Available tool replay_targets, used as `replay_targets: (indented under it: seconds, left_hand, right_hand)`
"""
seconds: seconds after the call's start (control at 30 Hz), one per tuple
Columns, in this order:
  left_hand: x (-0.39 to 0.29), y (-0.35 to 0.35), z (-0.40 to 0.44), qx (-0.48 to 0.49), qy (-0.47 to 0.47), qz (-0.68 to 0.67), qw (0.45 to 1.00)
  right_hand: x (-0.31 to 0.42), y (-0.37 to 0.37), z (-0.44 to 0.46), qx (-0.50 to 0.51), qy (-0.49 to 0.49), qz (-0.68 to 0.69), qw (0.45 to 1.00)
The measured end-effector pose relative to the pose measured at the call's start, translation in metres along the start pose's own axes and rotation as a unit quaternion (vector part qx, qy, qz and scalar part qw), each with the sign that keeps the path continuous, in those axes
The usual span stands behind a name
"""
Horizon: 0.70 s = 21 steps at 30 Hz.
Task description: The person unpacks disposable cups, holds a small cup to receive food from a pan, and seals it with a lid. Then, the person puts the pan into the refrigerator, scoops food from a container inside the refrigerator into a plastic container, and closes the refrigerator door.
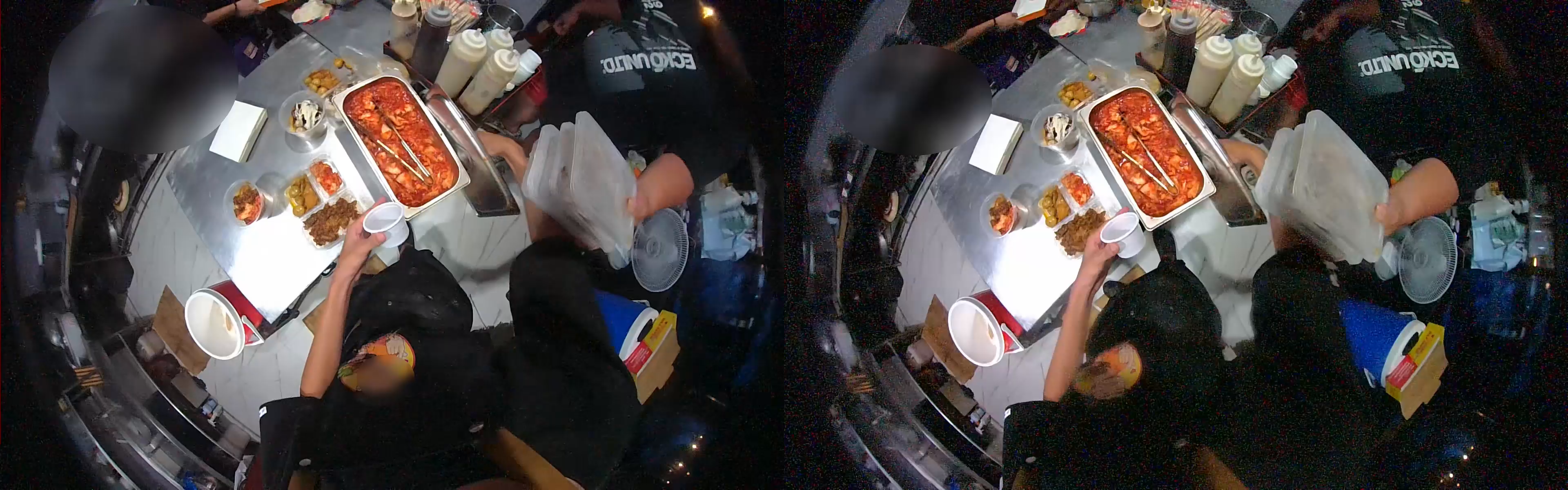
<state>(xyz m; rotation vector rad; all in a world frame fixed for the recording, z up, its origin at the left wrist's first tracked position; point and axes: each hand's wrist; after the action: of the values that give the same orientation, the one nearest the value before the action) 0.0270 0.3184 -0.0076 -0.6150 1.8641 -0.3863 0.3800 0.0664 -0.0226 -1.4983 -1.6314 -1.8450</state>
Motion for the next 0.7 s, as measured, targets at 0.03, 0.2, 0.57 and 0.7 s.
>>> replay_targets:
  seconds: [0.03,0.2,0.57,0.7]
  left_hand:
    - [0.001,-0.003,0.002,-0.004,0.002,-0.001,1.0]
    - [0.012,-0.013,0.01,-0.027,0.006,0.022,0.999]
    - [0.037,-0.017,-0.015,-0.142,0.014,0.005,0.99]
    - [0.045,0.001,-0.02,-0.151,0.023,-0.008,0.988]
  right_hand:
    - [-0.014,-0.015,0.029,0.014,0.04,-0.014,0.999]
    - [0.005,-0.029,0.105,-0.001,0.027,-0.12,0.992]
    - [0.009,-0.052,0.052,-0.25,0.038,0.123,0.96]
    - [0.078,-0.064,-0.05,-0.397,0.052,0.297,0.867]
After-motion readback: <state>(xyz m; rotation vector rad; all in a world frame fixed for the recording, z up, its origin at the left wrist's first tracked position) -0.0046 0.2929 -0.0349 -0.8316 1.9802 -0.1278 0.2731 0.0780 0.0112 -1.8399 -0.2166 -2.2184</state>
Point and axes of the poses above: each hand's wrist, its own z-axis towards the middle knuckle, its own y-axis out of the back of the hand, x = y × z, and after that the axes turned 6 degrees about y, right-handed
